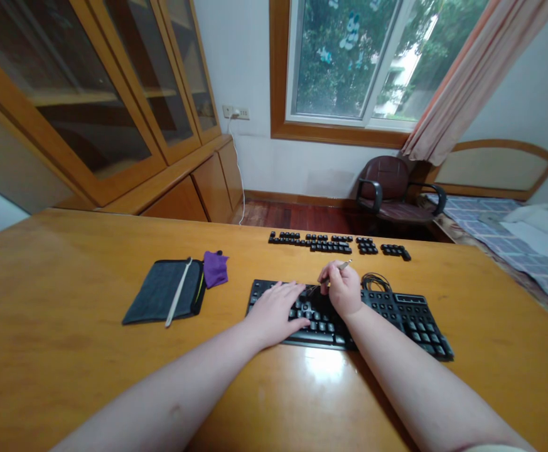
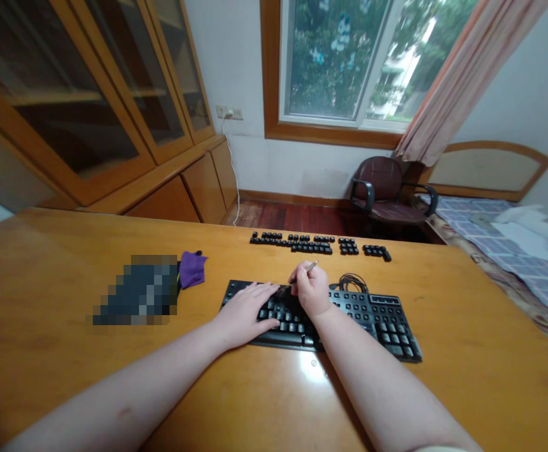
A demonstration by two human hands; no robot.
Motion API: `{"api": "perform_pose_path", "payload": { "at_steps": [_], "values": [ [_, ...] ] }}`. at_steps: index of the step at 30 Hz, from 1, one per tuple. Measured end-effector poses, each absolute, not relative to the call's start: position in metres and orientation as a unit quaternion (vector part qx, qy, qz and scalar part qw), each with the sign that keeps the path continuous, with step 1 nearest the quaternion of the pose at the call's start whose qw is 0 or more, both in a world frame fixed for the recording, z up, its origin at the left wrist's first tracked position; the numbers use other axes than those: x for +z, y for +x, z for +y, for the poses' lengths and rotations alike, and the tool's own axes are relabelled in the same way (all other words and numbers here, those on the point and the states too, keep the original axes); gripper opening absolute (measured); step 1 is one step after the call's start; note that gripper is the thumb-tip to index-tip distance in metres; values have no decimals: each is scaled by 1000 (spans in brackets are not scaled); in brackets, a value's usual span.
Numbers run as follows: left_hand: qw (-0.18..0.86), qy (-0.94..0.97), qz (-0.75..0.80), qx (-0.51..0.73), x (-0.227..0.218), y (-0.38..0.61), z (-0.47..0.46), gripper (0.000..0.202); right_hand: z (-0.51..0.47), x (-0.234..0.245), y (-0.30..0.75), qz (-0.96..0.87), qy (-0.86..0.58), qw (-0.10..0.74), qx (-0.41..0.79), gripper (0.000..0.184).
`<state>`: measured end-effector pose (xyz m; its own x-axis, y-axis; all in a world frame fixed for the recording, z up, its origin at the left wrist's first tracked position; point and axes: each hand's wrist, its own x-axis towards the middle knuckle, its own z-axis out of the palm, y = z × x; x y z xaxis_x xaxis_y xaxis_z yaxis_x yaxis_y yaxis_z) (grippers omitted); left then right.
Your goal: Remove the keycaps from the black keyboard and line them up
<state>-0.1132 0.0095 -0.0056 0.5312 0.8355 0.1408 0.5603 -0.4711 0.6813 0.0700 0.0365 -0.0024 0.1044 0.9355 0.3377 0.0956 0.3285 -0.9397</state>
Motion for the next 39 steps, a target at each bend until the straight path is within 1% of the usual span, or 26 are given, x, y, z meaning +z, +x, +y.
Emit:
{"api": "perform_pose_path", "payload": {
  "at_steps": [3, 9, 13, 15, 23, 30, 34, 39],
  "values": [
    [297, 800, 453, 261, -3, -114, 10, 58, 36, 0, 69, -571, -441, 579, 380, 40],
    [295, 779, 466, 299, -1, -115, 13, 43, 34, 2, 68, -608, -428, 520, 420, 42],
    [302, 771, 466, 312, -6, -116, 17, 28, 34, 1, 67, -632, -410, 503, 424, 42],
    [300, 762, 479, 317, -8, -117, 18, 23, 35, 0, 66, -637, -403, 498, 427, 41],
    [298, 751, 494, 320, -4, -117, 17, 20, 34, -3, 65, -635, -403, 464, 468, 39],
    [311, 746, 493, 322, -7, -117, 18, 21, 30, -2, 65, -692, -382, 422, 443, 40],
    [308, 743, 486, 341, -6, -119, 20, 23, 33, -3, 65, -693, -384, 418, 445, 39],
    [358, 724, 463, 365, -3, -120, 21, 22, 35, -4, 65, -693, -384, 425, 437, 40]
  ]
}}
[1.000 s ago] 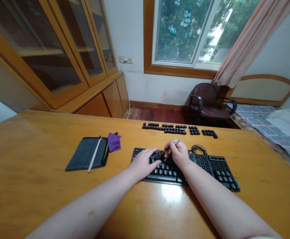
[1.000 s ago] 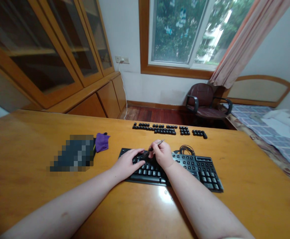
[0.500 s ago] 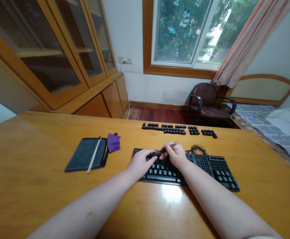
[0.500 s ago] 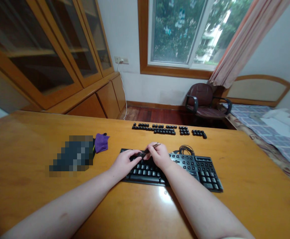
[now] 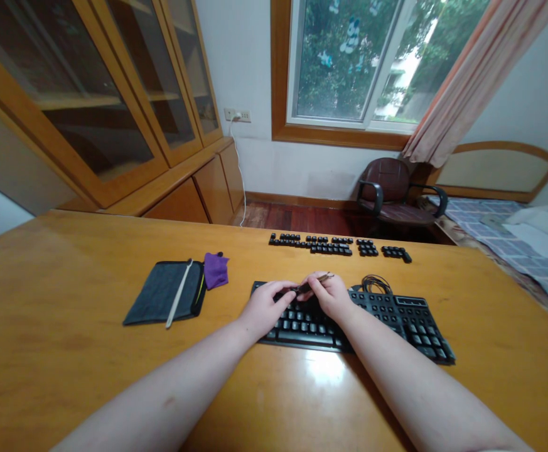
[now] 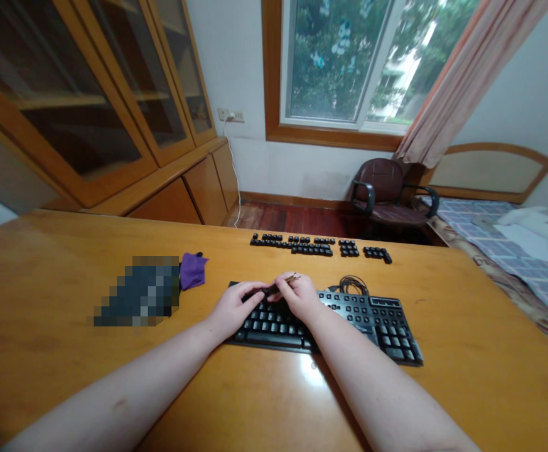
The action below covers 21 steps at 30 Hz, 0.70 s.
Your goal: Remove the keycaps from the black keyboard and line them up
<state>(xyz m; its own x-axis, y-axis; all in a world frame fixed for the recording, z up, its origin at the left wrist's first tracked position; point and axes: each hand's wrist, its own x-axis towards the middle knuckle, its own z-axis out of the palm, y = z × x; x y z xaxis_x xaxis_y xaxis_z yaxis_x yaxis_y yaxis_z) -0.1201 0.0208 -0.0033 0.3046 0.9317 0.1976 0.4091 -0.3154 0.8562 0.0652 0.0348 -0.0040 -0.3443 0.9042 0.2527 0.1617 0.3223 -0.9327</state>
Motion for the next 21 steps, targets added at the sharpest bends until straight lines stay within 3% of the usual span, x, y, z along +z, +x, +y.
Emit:
{"api": "perform_pose_path", "payload": {
  "at_steps": [9, 17, 21],
  "values": [
    [539, 605, 431, 398, -3, -122, 31, 21, 33, -4, 66, -714, -333, 429, 443, 33],
    [533, 585, 456, 408, -7, -122, 33, 27, 31, 3, 74, -756, -324, 529, 208, 27],
    [547, 566, 447, 425, -10, -121, 35, 27, 33, 6, 70, -790, -376, 470, 121, 20]
  ]
}}
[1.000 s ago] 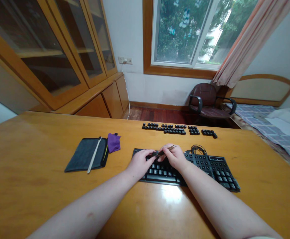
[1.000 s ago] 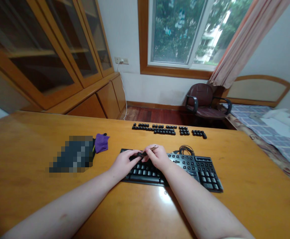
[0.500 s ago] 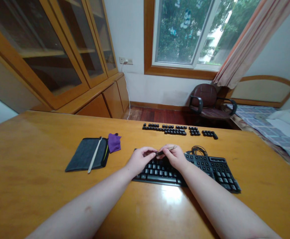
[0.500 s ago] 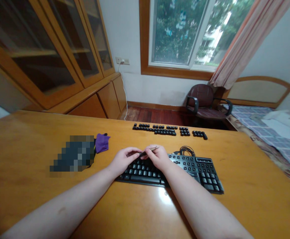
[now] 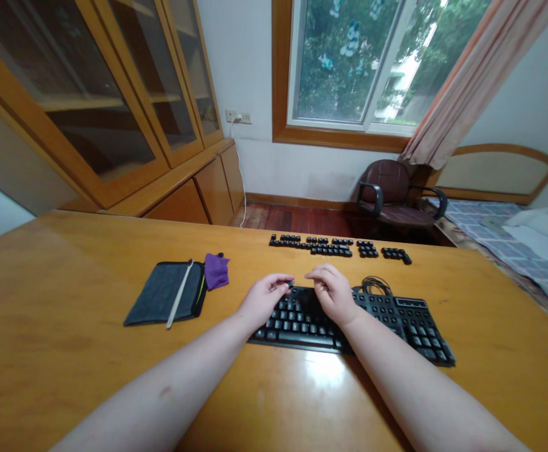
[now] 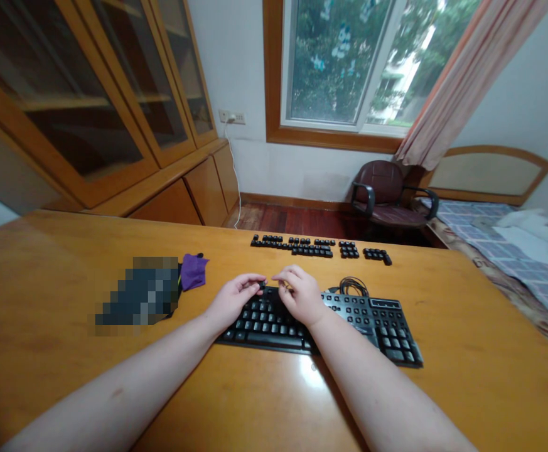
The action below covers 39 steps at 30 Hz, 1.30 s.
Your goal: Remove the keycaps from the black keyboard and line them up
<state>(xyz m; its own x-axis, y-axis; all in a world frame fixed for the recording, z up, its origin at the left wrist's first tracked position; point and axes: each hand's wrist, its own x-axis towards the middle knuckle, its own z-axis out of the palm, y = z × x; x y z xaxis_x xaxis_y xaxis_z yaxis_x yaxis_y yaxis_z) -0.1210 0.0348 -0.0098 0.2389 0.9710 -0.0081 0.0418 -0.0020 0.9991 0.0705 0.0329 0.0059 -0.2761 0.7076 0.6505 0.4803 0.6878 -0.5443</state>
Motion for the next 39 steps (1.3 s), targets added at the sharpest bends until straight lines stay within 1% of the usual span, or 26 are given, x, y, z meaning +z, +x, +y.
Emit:
{"api": "perform_pose_path", "payload": {
  "at_steps": [3, 6, 8, 12, 16, 20, 24, 28, 33, 36, 39],
  "values": [
    [560, 548, 438, 441, -10, -120, 35, 27, 32, 8, 65, -820, -388, 404, 116, 18],
    [576, 549, 427, 430, -9, -120, 34, 30, 32, 8, 62, -840, -378, 366, 133, 23],
    [573, 567, 424, 413, -9, -119, 33, 30, 33, 5, 63, -850, -366, 352, 142, 21],
    [549, 593, 431, 402, -10, -119, 31, 30, 35, 0, 64, -855, -351, 351, 149, 17],
    [536, 587, 437, 420, -10, -117, 30, 34, 34, 4, 66, -842, -360, 382, 123, 17],
    [530, 596, 437, 416, -8, -116, 27, 34, 49, 29, 76, -787, -447, 418, 71, 19],
    [520, 608, 444, 404, -6, -115, 26, 31, 95, 49, 93, -751, -539, 381, 20, 22],
    [521, 614, 436, 403, -9, -116, 26, 30, 134, 28, 100, -750, -561, 351, -8, 20],
    [525, 613, 429, 406, -14, -117, 27, 29, 144, -10, 93, -778, -567, 271, -11, 19],
    [523, 615, 426, 408, -15, -117, 27, 29, 145, -18, 92, -789, -572, 222, -14, 20],
    [525, 614, 428, 405, -15, -116, 28, 29, 146, -20, 92, -791, -579, 198, -20, 20]
  ]
}}
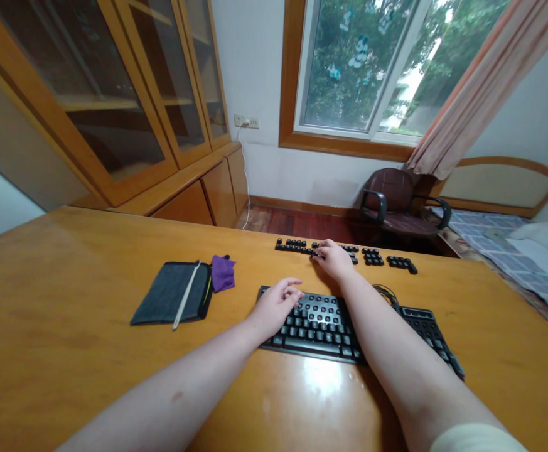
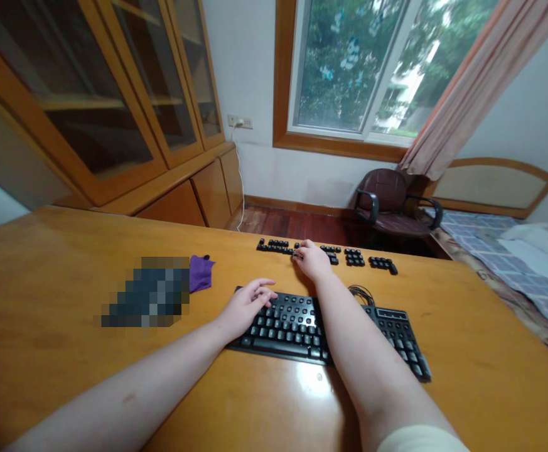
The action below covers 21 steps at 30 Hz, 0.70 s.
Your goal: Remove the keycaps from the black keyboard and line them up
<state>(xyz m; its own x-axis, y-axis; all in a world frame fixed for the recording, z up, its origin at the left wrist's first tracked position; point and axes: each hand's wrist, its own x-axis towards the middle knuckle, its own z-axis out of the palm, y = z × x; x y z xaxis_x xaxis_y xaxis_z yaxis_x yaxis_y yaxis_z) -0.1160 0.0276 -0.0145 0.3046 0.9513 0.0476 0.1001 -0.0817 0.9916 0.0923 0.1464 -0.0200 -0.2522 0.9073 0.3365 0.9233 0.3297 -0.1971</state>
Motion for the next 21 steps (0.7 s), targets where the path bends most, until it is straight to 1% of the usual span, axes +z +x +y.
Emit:
{"api": "perform_pose_path", "payload": {
  "at_steps": [16, 21],
  "values": [
    [530, 610, 426, 407, -12, -116, 27, 29, 149, -25, 93, -797, -577, 178, -30, 20],
    [530, 612, 428, 401, -13, -117, 27, 28, 150, -27, 94, -792, -582, 184, -35, 19]
  ]
}}
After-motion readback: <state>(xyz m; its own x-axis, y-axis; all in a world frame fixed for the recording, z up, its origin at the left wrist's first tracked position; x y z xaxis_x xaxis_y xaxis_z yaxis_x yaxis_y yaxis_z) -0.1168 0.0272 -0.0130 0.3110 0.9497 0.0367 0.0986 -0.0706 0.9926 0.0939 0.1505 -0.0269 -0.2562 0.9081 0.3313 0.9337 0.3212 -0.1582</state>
